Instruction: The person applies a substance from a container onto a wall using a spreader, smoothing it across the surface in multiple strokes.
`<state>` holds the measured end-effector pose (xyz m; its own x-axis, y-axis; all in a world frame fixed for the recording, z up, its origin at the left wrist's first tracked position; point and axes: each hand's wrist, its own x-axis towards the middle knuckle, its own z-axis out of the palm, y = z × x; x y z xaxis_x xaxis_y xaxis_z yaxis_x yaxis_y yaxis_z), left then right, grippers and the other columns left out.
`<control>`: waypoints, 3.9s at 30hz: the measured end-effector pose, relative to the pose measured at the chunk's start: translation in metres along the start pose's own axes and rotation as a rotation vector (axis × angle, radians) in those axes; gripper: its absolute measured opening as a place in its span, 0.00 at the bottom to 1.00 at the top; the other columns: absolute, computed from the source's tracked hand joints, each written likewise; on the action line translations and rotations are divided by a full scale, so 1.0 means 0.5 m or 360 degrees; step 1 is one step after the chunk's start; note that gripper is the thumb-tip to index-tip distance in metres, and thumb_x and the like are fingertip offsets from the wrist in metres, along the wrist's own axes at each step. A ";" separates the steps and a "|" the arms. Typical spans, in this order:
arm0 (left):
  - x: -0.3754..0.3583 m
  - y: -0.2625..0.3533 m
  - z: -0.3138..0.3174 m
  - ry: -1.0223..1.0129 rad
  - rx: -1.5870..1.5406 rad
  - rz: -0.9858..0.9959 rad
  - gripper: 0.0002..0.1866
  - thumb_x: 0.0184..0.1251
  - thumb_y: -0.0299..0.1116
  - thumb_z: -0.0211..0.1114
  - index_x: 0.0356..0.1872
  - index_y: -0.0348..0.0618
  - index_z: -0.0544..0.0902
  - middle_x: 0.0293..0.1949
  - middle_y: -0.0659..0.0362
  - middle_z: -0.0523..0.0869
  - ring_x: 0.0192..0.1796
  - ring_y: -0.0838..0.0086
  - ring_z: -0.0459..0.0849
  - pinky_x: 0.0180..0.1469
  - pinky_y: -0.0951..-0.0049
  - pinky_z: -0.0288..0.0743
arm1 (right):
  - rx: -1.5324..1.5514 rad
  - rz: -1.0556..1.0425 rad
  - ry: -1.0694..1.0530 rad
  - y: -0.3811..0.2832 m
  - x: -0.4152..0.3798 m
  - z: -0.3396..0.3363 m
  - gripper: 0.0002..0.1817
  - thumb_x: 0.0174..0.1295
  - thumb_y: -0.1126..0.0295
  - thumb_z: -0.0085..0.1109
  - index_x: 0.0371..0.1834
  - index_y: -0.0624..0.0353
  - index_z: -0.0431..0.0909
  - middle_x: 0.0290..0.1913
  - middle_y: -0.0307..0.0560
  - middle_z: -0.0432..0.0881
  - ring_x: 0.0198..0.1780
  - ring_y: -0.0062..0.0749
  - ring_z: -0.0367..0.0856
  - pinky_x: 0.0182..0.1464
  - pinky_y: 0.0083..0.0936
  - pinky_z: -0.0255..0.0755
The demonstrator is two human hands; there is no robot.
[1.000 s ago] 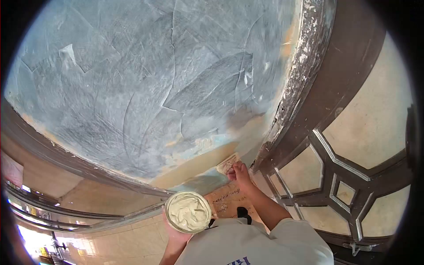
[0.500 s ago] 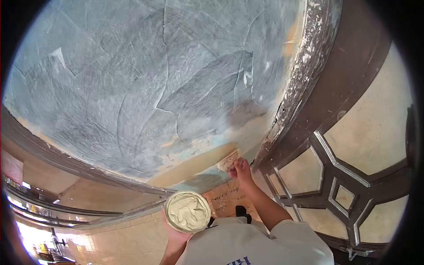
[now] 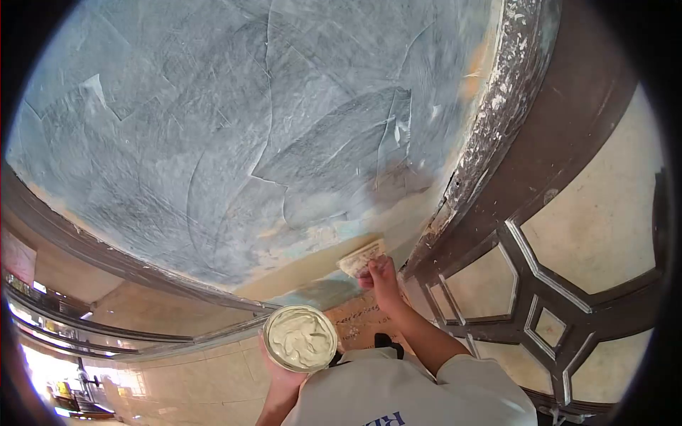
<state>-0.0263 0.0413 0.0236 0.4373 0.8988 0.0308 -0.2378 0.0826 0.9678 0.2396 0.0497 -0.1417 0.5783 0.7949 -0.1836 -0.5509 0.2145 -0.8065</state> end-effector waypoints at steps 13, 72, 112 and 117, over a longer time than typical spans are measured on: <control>-0.005 -0.121 -0.066 0.0120 -0.0445 -0.0315 0.36 0.77 0.63 0.39 0.69 0.45 0.71 0.67 0.51 0.75 0.68 0.55 0.74 0.70 0.49 0.68 | -0.0015 0.0301 0.0018 0.041 -0.036 -0.030 0.10 0.75 0.64 0.56 0.46 0.54 0.64 0.33 0.39 0.73 0.24 0.21 0.71 0.26 0.22 0.72; -0.091 0.016 -0.354 -0.0257 0.0517 0.0162 0.36 0.78 0.61 0.38 0.73 0.42 0.62 0.69 0.51 0.73 0.68 0.60 0.74 0.71 0.52 0.67 | -0.1173 -0.0375 0.0234 0.449 -0.111 0.137 0.10 0.68 0.67 0.61 0.44 0.61 0.74 0.31 0.49 0.82 0.33 0.39 0.86 0.34 0.33 0.78; -0.081 -0.078 -0.177 -0.0123 -0.0103 0.0018 0.36 0.79 0.61 0.33 0.72 0.43 0.67 0.70 0.52 0.72 0.69 0.58 0.74 0.70 0.50 0.68 | -0.1977 -0.0844 0.0193 0.068 -0.020 0.025 0.11 0.66 0.69 0.63 0.46 0.58 0.72 0.36 0.50 0.84 0.36 0.43 0.85 0.38 0.34 0.77; -0.061 -0.022 -0.098 -0.0139 -0.0975 -0.0318 0.32 0.82 0.55 0.32 0.71 0.42 0.66 0.68 0.51 0.73 0.69 0.61 0.74 0.70 0.54 0.69 | -0.0581 -0.0495 -0.0061 0.068 0.001 0.021 0.12 0.73 0.60 0.57 0.44 0.55 0.68 0.33 0.41 0.79 0.31 0.25 0.80 0.31 0.25 0.74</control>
<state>-0.0796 0.0340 -0.0004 0.5870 0.8046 -0.0900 -0.5849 0.4983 0.6400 0.2146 0.0634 -0.1633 0.6557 0.7465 0.1127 -0.1044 0.2375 -0.9658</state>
